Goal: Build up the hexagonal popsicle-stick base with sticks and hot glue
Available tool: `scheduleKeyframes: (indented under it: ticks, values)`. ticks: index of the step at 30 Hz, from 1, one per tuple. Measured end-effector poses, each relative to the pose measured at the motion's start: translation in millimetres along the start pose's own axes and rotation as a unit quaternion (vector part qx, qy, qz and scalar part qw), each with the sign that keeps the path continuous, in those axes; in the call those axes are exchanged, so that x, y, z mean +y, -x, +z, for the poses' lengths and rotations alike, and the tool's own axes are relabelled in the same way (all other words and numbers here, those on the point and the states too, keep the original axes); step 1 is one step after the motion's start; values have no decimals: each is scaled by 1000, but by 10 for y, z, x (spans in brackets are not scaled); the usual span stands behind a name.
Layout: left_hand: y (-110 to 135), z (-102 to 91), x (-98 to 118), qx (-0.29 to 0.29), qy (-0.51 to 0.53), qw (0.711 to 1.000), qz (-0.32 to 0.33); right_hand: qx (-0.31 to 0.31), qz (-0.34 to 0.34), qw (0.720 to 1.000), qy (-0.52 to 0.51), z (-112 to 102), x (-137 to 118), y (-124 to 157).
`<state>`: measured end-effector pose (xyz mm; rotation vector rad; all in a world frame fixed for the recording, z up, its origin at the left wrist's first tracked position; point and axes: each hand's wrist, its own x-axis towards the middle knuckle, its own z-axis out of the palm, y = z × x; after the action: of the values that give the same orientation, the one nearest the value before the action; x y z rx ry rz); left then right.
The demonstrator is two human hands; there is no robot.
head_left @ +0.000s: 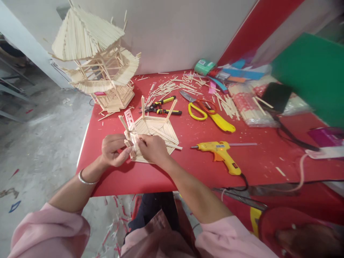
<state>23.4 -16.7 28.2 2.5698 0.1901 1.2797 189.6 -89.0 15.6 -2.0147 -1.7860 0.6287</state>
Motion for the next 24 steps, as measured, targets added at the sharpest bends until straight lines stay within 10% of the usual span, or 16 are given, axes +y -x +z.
scheduleKeyframes:
  ticks: [24]
  values:
    - [-5,1,13,0,12,1000,3,19,-6,999,-48,25,37,-1]
